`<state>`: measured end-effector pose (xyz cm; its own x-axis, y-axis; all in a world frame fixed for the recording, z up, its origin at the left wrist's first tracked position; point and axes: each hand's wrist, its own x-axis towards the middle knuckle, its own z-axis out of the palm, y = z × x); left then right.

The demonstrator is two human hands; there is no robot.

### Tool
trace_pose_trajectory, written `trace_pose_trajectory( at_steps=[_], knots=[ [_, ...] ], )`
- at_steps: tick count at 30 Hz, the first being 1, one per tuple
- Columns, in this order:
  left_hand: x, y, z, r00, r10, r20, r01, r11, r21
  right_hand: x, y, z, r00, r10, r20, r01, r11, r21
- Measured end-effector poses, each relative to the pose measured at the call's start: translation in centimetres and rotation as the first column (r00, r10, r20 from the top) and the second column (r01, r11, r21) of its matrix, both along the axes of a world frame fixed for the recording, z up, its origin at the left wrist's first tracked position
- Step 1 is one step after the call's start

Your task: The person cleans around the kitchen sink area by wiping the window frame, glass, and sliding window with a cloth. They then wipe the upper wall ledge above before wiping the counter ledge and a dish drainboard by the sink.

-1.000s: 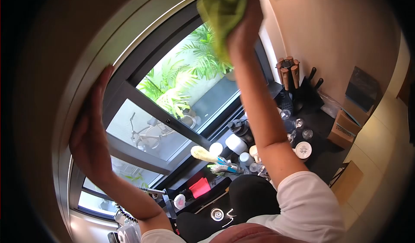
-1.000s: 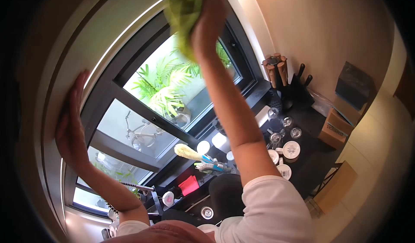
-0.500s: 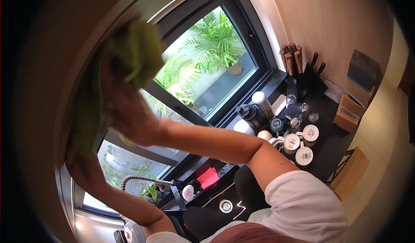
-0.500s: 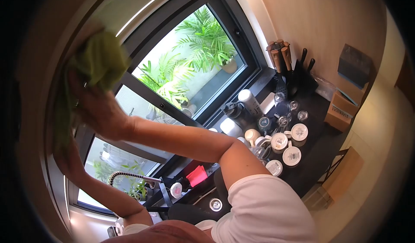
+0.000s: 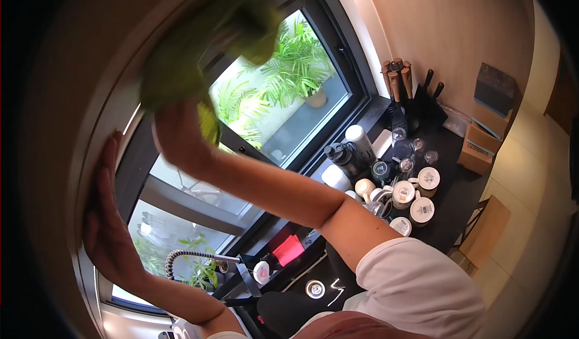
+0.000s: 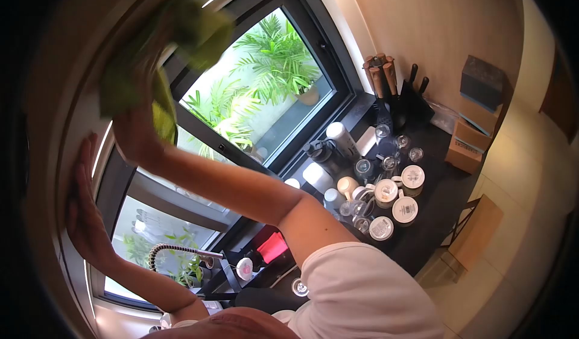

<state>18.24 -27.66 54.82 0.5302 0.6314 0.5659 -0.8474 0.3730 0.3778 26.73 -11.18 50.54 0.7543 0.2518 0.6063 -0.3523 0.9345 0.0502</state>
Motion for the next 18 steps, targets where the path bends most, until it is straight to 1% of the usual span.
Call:
trace_pose_trajectory(
  at_steps=[1,3,6,7,8,10,13,14,16,17,18],
  knots=[
    [0.0,0.0,0.1,1.000,0.003,0.000,-0.003,1.000,-0.002,-0.6,-0.7,-0.2,0.999,-0.001,0.044,0.000,1.000,0.030],
    [-0.2,0.1,0.0,1.000,-0.010,0.002,0.010,1.000,-0.004,1.2,0.6,0.0,1.000,0.019,0.024,-0.020,0.999,0.051],
    [-0.1,0.0,0.0,1.000,0.005,0.002,-0.005,1.000,-0.003,12.1,4.2,1.8,0.985,0.087,-0.151,-0.080,0.995,0.051],
    [0.0,0.0,0.1,1.000,0.018,-0.003,-0.018,1.000,-0.001,15.7,5.0,2.8,0.969,0.138,-0.205,-0.119,0.988,0.101],
    [-0.2,0.1,0.2,0.998,0.052,-0.044,-0.052,0.998,0.018,19.0,5.7,4.0,0.947,0.205,-0.249,-0.165,0.971,0.173],
    [-0.6,0.4,0.5,0.986,0.116,-0.121,-0.109,0.992,0.061,22.8,5.5,6.6,0.875,0.398,-0.274,-0.257,0.863,0.434],
    [-0.6,3.0,0.5,0.954,0.197,-0.225,-0.168,0.975,0.143,20.4,7.3,5.7,0.853,0.489,-0.181,-0.435,0.859,0.269],
    [-1.6,5.5,0.6,0.924,0.260,-0.280,-0.218,0.960,0.174,18.7,7.8,5.2,0.838,0.523,-0.154,-0.490,0.847,0.206],
    [-1.8,9.1,0.7,0.838,0.449,-0.310,-0.340,0.874,0.348,14.7,8.2,4.8,0.800,0.591,-0.101,-0.585,0.807,0.083],
    [-1.8,9.9,0.7,0.783,0.542,-0.307,-0.390,0.811,0.436,9.3,7.2,4.8,0.701,0.675,-0.228,-0.663,0.736,0.140],
    [-1.8,9.8,0.7,0.715,0.633,-0.297,-0.464,0.747,0.476,4.0,6.0,4.8,0.582,0.734,-0.351,-0.712,0.668,0.217]
  ],
)
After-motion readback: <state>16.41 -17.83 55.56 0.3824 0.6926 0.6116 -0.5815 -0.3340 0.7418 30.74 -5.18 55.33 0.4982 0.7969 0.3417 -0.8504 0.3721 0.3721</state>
